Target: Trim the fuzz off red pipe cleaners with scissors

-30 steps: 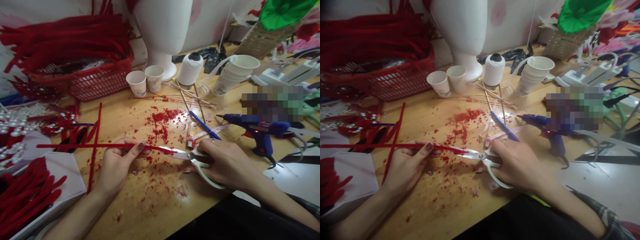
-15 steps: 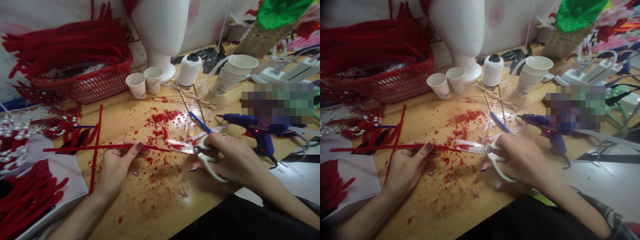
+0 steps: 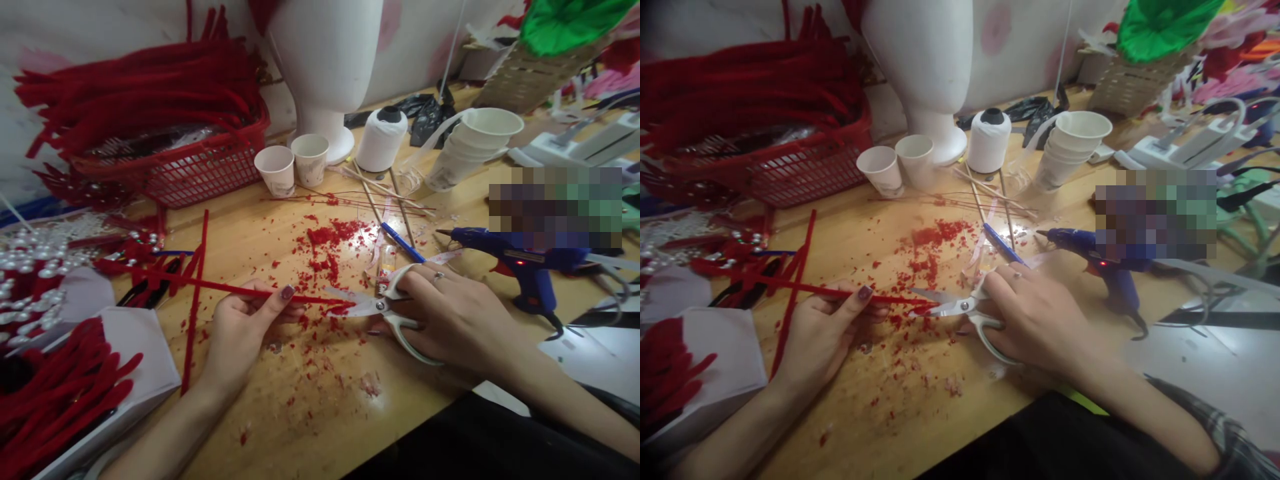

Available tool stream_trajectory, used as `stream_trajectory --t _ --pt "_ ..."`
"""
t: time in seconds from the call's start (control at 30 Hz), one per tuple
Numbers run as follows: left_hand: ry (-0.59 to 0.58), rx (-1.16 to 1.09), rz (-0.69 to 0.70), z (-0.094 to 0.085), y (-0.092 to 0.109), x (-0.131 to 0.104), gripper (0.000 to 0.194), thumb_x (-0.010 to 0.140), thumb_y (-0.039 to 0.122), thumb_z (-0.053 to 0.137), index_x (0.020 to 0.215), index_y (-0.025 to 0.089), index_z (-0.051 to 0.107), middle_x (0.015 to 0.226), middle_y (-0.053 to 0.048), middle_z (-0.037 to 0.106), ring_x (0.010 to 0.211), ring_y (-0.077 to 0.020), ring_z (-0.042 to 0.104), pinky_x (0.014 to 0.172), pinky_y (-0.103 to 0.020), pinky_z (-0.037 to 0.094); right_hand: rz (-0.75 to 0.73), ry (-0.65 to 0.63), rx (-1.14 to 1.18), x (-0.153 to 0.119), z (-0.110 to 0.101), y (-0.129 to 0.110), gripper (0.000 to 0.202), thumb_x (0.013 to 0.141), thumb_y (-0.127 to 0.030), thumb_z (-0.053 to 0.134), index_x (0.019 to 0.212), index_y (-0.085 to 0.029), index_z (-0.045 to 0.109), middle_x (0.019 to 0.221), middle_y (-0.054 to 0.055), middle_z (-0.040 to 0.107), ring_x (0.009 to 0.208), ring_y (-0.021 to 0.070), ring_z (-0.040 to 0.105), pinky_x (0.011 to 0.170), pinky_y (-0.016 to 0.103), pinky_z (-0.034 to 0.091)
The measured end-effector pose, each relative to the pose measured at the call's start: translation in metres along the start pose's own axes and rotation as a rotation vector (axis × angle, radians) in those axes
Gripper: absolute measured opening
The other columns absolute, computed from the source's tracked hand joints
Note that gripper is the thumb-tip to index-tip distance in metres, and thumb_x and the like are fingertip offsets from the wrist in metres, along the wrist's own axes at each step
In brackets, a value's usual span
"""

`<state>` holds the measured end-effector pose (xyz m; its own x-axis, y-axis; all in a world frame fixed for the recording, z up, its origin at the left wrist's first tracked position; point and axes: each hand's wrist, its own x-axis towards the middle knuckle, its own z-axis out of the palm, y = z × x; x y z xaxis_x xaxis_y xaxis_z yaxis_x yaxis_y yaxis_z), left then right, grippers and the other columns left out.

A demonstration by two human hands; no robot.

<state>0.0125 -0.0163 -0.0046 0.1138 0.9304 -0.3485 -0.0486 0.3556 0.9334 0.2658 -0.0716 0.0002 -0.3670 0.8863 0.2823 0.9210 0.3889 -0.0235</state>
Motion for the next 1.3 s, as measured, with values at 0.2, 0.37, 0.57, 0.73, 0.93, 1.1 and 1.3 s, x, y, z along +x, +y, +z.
stream_trajectory --t 0.2,0.37,0.57,0.73,0.93,1.1,1.3 --pt "-0.012 -0.071 -0.054 0.0027 -0.0008 0.0005 0.027 0.062 0.036 0.079 0.066 0.016 0.062 0.055 -0.001 0.069 0.054 -0.0171 0.069 0.052 -0.023 0.055 -0.009 0.014 0.032 0.0011 0.0026 -0.0013 0.016 0.078 -0.033 0.056 0.079 -0.019 0.048 0.071 0.003 0.056 0.064 0.0154 0.052 0.056 0.026 0.034" --pt "-0.017 -0.143 -0.068 0.0035 -0.0001 0.0018 0.029 0.057 0.034 0.082 0.064 0.017 0.059 0.053 0.000 0.068 0.050 -0.0147 0.067 0.049 -0.019 0.054 -0.004 0.005 0.038 0.0018 0.0045 -0.0036 0.019 0.078 -0.036 0.056 0.078 -0.019 0.048 0.067 0.001 0.054 0.058 0.0132 0.049 0.053 0.025 0.032" --pt "-0.014 -0.179 -0.082 0.0068 0.0040 0.0015 0.034 0.050 0.035 0.086 0.061 0.018 0.059 0.049 0.000 0.067 0.046 -0.0151 0.065 0.046 -0.020 0.053 0.007 -0.008 0.038 0.0013 0.0030 -0.0034 0.027 0.082 -0.045 0.053 0.077 -0.019 0.049 0.063 0.001 0.054 0.054 0.0133 0.049 0.050 0.025 0.030" --pt "-0.015 -0.187 -0.083 0.0049 0.0010 0.0023 0.032 0.050 0.035 0.086 0.062 0.019 0.061 0.050 -0.001 0.067 0.045 -0.0145 0.064 0.046 -0.020 0.053 -0.005 0.036 0.047 0.0015 0.0024 -0.0039 0.024 0.083 -0.042 0.052 0.077 -0.019 0.051 0.061 0.000 0.054 0.053 0.0128 0.049 0.049 0.025 0.030" --pt "-0.012 -0.183 -0.075 0.0034 -0.0009 0.0021 0.031 0.052 0.034 0.085 0.062 0.018 0.061 0.052 -0.001 0.068 0.049 -0.0150 0.066 0.050 -0.020 0.055 -0.001 0.036 0.066 -0.0001 0.0038 -0.0038 0.023 0.082 -0.040 0.053 0.075 -0.018 0.053 0.060 0.000 0.054 0.050 0.0117 0.048 0.048 0.025 0.030" --pt "0.000 -0.149 -0.069 0.0054 0.0011 0.0024 0.032 0.053 0.035 0.084 0.063 0.016 0.060 0.050 -0.001 0.066 0.049 -0.0155 0.066 0.049 -0.020 0.054 0.006 0.039 0.082 -0.0029 0.0060 -0.0020 0.023 0.080 -0.040 0.058 0.077 -0.018 0.054 0.061 -0.001 0.055 0.052 0.0120 0.049 0.050 0.025 0.031" --pt "0.005 -0.163 -0.090 0.0059 0.0018 0.0021 0.033 0.051 0.035 0.085 0.062 0.014 0.062 0.050 0.000 0.066 0.049 -0.0137 0.066 0.049 -0.018 0.054 -0.004 0.082 0.086 -0.0040 0.0059 -0.0006 0.027 0.081 -0.043 0.059 0.072 -0.018 0.053 0.056 -0.002 0.051 0.048 0.0104 0.045 0.048 0.025 0.030"
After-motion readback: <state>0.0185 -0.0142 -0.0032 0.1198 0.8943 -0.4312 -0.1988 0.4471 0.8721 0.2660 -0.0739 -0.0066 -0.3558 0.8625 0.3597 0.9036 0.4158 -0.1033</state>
